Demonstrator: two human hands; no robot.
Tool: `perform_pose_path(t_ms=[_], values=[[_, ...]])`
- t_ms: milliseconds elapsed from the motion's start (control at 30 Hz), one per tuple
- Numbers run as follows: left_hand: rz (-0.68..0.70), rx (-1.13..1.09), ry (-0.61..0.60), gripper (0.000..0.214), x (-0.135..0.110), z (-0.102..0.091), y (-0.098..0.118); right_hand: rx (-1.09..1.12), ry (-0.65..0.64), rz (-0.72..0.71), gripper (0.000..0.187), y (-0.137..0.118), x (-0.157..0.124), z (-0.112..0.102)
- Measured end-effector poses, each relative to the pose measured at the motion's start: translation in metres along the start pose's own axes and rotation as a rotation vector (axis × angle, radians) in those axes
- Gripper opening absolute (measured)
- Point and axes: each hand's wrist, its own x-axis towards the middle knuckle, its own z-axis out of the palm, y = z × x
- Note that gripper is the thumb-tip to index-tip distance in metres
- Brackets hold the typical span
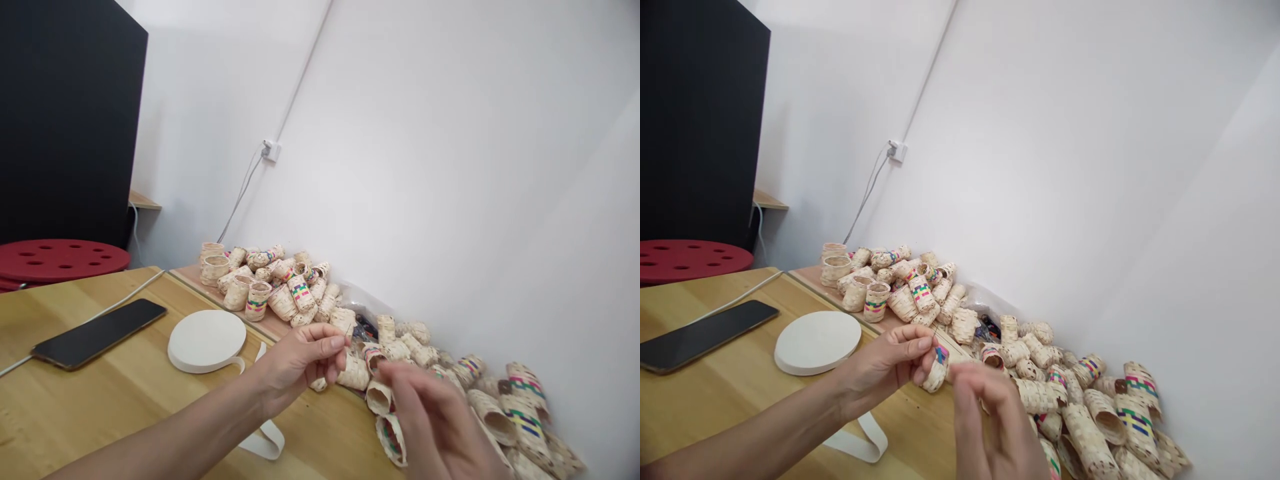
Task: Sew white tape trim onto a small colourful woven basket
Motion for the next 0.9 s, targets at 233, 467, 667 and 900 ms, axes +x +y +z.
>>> perform_pose_path(t_ms=[233, 467, 667, 900], values=[[0.002, 0.020, -0.023, 0.028, -0.002, 0.001, -0.001, 0.057, 0.002, 0.171, 0.032, 0.003, 0.021, 0.043], [0.013, 0.023, 0.012, 0.026, 0.000, 0.000, -0.004, 0.108, -0.006, 0.170, 0.031, 0.006, 0.020, 0.046], [0.001, -0.016, 0.015, 0.021, 0.001, -0.001, -0.009, 0.093, -0.021, 0.200, 0.032, 0.005, 0.020, 0.047], [-0.018, -0.036, -0.019, 0.021, 0.001, -0.002, -0.009, 0.017, -0.011, 0.204, 0.031, 0.006, 0.017, 0.046]])
